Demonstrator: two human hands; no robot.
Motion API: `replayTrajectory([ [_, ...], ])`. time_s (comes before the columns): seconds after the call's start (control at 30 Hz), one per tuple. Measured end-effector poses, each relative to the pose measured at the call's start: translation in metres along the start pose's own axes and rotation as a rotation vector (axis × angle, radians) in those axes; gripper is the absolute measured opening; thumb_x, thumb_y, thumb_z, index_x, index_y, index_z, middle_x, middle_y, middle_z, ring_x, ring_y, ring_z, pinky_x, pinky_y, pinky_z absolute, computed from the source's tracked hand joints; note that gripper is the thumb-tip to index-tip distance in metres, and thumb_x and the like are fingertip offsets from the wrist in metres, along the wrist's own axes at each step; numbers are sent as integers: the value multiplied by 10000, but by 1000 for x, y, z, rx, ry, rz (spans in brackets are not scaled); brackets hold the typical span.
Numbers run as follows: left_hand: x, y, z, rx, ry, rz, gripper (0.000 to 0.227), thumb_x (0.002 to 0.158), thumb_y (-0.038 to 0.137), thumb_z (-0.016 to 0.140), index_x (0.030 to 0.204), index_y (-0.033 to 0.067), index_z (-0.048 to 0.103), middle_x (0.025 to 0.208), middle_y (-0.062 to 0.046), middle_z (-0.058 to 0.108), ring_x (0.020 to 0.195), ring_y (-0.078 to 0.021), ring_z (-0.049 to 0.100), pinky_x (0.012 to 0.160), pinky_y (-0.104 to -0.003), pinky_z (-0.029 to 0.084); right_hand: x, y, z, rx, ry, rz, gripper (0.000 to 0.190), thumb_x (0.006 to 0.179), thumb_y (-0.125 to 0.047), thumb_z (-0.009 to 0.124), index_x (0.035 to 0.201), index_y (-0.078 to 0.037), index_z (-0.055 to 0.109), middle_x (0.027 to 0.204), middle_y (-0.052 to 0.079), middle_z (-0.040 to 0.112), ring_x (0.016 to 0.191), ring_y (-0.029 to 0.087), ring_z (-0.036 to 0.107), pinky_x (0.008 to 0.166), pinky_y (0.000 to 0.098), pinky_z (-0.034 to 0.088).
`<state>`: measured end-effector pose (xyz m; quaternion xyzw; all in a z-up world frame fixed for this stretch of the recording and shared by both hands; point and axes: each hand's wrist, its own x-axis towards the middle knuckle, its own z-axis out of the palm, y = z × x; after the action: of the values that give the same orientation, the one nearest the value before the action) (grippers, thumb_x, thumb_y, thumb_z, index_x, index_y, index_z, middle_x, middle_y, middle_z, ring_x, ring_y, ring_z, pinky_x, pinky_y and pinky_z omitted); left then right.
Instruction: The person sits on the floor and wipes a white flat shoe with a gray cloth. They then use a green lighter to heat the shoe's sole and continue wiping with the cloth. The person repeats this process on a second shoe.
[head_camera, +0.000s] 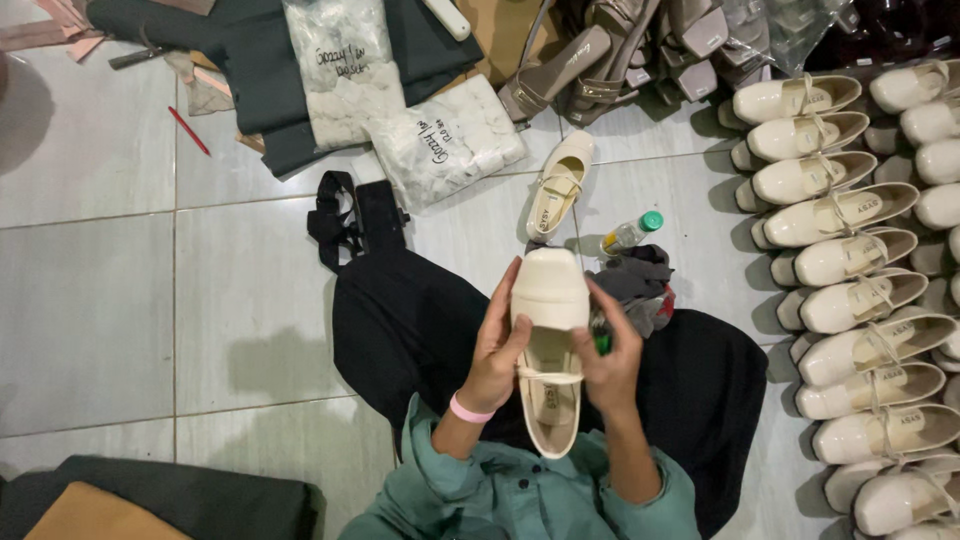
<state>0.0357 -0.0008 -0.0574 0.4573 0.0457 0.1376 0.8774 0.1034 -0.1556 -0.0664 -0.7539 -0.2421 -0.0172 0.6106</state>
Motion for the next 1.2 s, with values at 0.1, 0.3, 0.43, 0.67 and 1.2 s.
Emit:
replayTrajectory([
  [0.1, 0, 19, 10, 34, -34, -57, 596, 1101, 117, 457, 1644, 14, 235, 1692, -77, 321, 1507, -171, 364, 1228, -307, 297, 4, 38, 5, 736, 16, 609, 505, 1047, -403, 574, 1298, 28, 652, 1194, 132, 708, 1055, 229, 682, 896, 360, 557],
  [0.3, -6, 29, 13, 197, -97, 4, 613, 1068, 0, 454, 1644, -18, 246, 1650, -121, 360, 1531, -191, 337, 1254, -310, 238, -10, 74, 9, 921, 41, 754, 531, 1069, -462, 509, 1273, 16, 618, 1159, 119, 708, 1007, 221, 710, 851, 381, 586],
  [0.43, -6, 27, 12, 50, -118, -85, 655, 1049, -24, 459, 1651, -8, 203, 1645, -116, 354, 1508, -189, 351, 1242, -317, 250, -11, 72, 7, 975, 19, 751, 550, 1085, -478, 462, 1292, 11, 606, 1162, 119, 706, 999, 215, 718, 855, 374, 588],
  [0.67, -6, 31, 7, 140, -229, -71, 645, 1057, -36, 451, 1655, -27, 210, 1721, -155, 283, 1585, -220, 284, 1286, -335, 213, -9, 69, 8, 1212, 36, 856, 534, 1093, -512, 427, 1301, -61, 620, 1072, 96, 717, 860, 200, 726, 726, 347, 603],
  [1.2, 0, 23, 5, 146, -241, -42, 640, 1075, -28, 458, 1652, -26, 182, 1742, -162, 219, 1621, -247, 220, 1318, -381, 200, -6, 94, 31, 1213, 52, 764, 415, 1101, -428, 464, 1228, -82, 653, 997, 50, 707, 797, 188, 695, 670, 341, 584],
])
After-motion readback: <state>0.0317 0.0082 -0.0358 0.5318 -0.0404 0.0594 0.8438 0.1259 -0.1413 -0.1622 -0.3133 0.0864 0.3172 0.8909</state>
